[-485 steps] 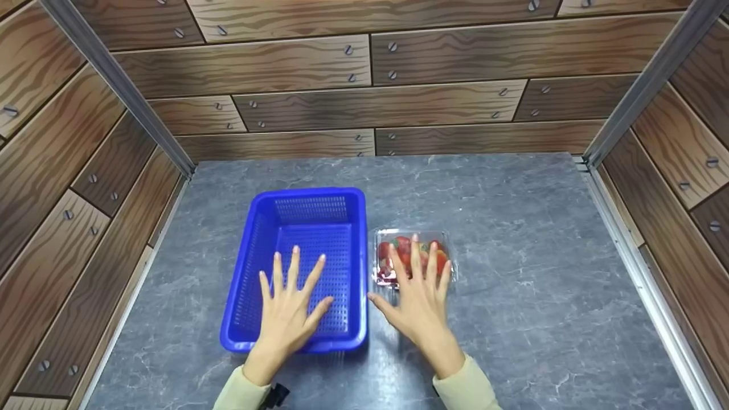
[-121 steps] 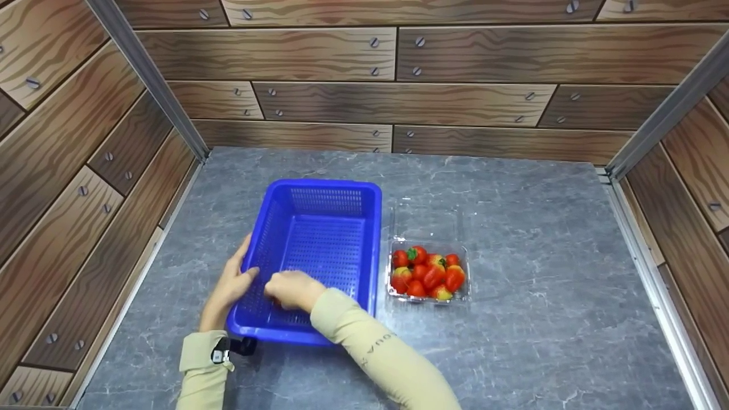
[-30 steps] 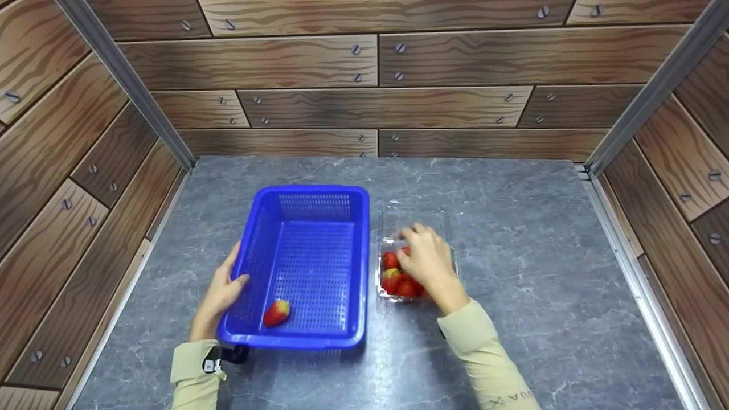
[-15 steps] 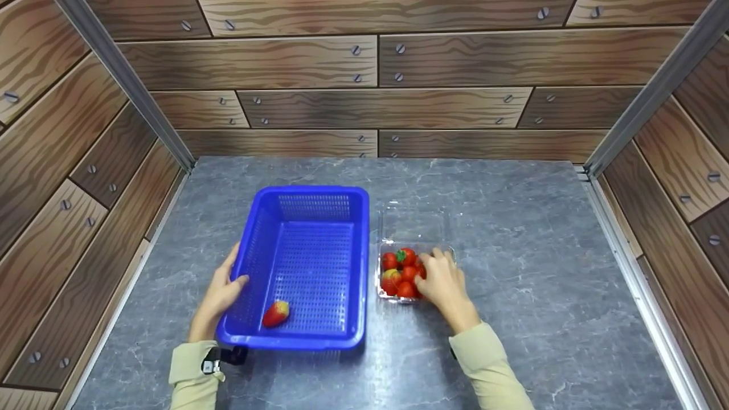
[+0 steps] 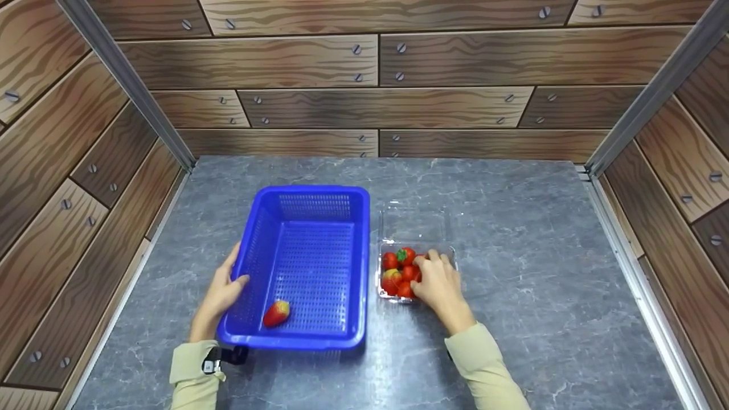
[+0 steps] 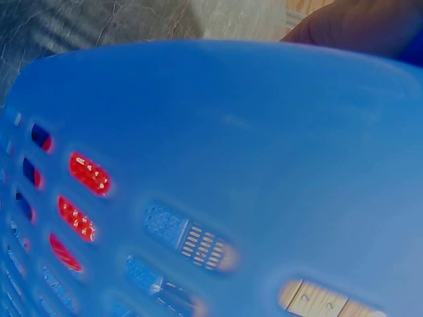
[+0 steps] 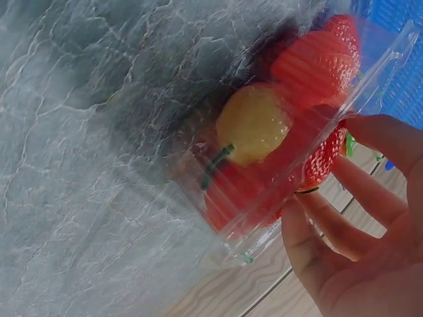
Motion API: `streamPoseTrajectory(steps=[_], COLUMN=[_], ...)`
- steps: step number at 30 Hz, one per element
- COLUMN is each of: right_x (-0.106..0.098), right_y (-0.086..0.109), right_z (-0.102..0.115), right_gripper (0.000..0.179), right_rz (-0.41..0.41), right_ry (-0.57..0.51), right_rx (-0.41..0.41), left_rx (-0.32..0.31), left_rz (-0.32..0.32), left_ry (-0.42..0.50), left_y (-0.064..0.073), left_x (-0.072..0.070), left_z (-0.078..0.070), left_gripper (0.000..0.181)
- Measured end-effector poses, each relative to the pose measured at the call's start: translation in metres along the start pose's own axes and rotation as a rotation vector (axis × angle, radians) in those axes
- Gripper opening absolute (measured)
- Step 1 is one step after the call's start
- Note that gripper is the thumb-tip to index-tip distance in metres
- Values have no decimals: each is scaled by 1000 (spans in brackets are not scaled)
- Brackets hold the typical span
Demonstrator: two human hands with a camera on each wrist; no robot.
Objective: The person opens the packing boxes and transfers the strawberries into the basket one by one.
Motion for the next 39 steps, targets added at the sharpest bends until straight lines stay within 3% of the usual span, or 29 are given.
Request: streamPoseTrajectory(steps=[10,17,20,29,39], right_x=[6,4,5,2,-12], right_y=[-1,-3,-4,-3,-3], right_z=[3,2,1,1,16], right_gripper=[38,30,31,32,35], right_rz=[2,5,21,28,19], right_ry=[-35,-115,-119,-136,-128], right_rx=[-27,-54,-38,-11,4], left_rx=[-32,57,35,-16,11], left_rz=[6,5,-2,1,-7], left_ry=[7,-13,-13,6,1], left_y=[1,1,-1,0,0], left_x=[-1,0,0,0,0], left_z=[0,-11,-2,2,-1], left_gripper=[82,78,79,81,81])
Point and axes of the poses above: each hand's wrist, its own y-axis away from the middle knuckle, its own x-axis out of the palm, z = x × y, the point moved 10 cm from there along -y, towards the middle knuckle, and after that the axes turned 8 degrees about x, right-handed, at the moved point
